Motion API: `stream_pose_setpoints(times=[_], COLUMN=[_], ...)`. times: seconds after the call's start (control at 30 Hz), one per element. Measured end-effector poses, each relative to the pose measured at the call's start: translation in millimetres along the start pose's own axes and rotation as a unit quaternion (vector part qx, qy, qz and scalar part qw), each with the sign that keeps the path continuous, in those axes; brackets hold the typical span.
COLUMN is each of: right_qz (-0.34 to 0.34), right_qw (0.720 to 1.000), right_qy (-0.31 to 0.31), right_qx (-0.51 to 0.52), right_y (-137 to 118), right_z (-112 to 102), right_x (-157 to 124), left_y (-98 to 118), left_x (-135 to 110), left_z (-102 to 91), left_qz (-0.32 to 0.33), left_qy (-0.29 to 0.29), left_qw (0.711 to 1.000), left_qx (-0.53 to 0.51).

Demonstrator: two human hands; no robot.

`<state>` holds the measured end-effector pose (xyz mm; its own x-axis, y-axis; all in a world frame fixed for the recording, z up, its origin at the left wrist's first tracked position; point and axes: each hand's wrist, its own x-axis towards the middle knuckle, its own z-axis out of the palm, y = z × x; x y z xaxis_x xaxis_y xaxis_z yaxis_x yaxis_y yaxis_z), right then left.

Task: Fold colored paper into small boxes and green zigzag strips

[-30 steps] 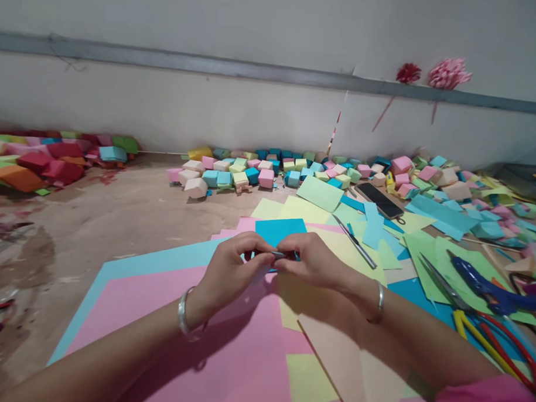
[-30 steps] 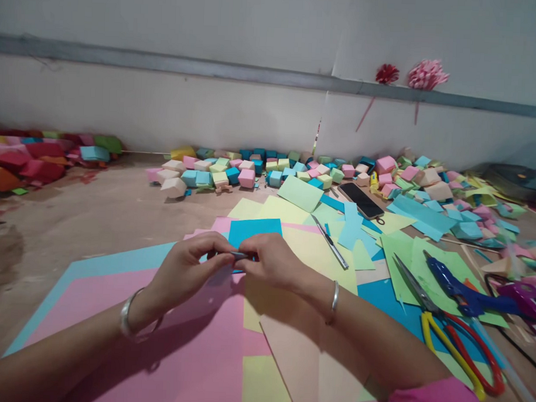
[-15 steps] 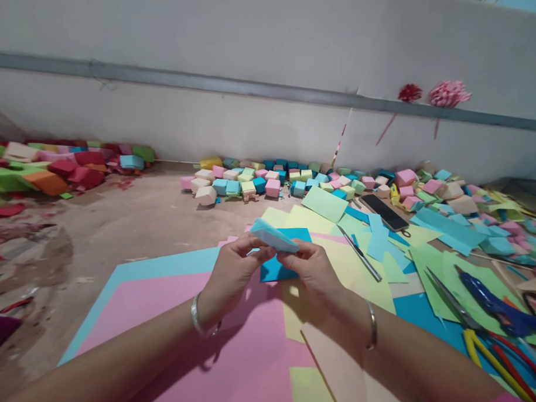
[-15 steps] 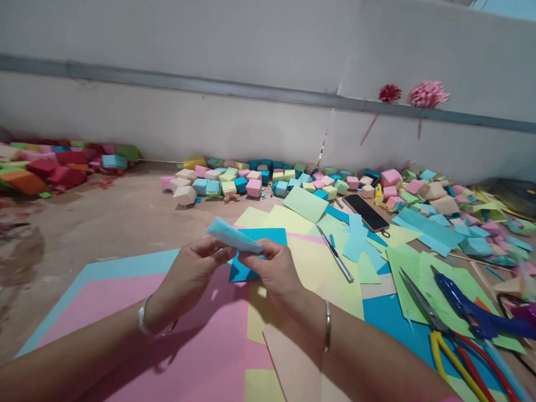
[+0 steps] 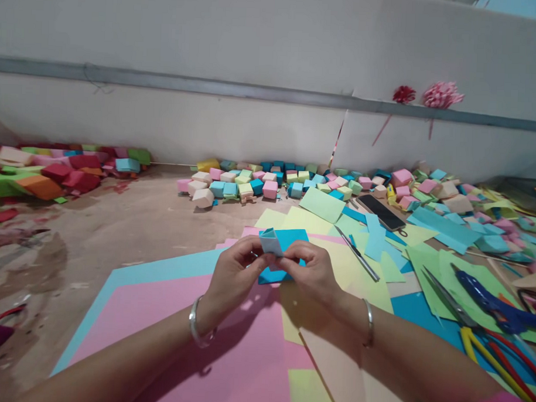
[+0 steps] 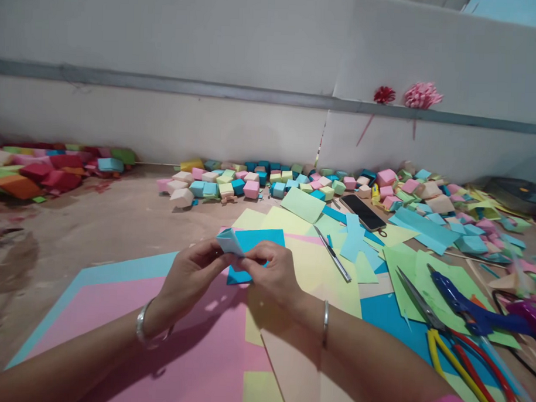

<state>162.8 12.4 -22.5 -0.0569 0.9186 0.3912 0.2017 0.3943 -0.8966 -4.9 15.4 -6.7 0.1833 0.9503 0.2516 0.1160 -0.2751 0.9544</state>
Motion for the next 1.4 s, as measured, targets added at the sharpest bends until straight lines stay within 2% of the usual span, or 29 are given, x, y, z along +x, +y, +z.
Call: stream_pose_setpoints(times=[0.3,0.43,0.63,0.8,1.0,1.1,1.2,1.3,1.4], right_qz=[-0.043,-0.11,-0.193,-0.209,-0.196,-0.201,-0.208,-0.232,-0.266], right_qw=[0.998,0.992,0.978,0.973,0.976,0.976,0.973,0.963,0.948], right_qy=[-0.028,-0.039,-0.006,-0.039,-0.058,-0.044,-0.033,-0.01,0.006], right_qx=[-0.038,-0.05,-0.077,-0.085,-0.068,-0.072,-0.098,-0.133,-0.172], right_y=[13.1,14.5,20.2,24.2,24.1,23.6,24.5,26.4,27.7], right_z=[1.9,-0.7,-8.1,-11.8,-11.6,-11.9,-12.8,-13.9,-14.4], right_x=[-1.2,-0.1,5.0,10.4,12.4,12.7,12.8,12.6,12.1], left_y=[17.5,13.6,13.0,17.0,20.8,22.3,22.6,23.1,24.0], left_x=[0.8,0.2,-0.2,4.0,9.3,8.1,5.8,5.4,6.3], left_z=[-0.7,-2.4,-4.8,-10.9,-21.0,-22.9,-22.7,-21.7,-20.2], left_qz=[-0.03,0.004,0.085,0.136,0.136,0.19,0.285,0.346,0.358], left_qy=[0.025,0.017,0.03,0.018,0.017,0.047,0.064,0.032,0.012], left_qw=[0.999,1.0,0.995,0.988,0.978,0.96,0.918,0.888,0.888], left_qx=[-0.032,-0.018,0.045,0.076,0.157,0.203,0.27,0.301,0.287])
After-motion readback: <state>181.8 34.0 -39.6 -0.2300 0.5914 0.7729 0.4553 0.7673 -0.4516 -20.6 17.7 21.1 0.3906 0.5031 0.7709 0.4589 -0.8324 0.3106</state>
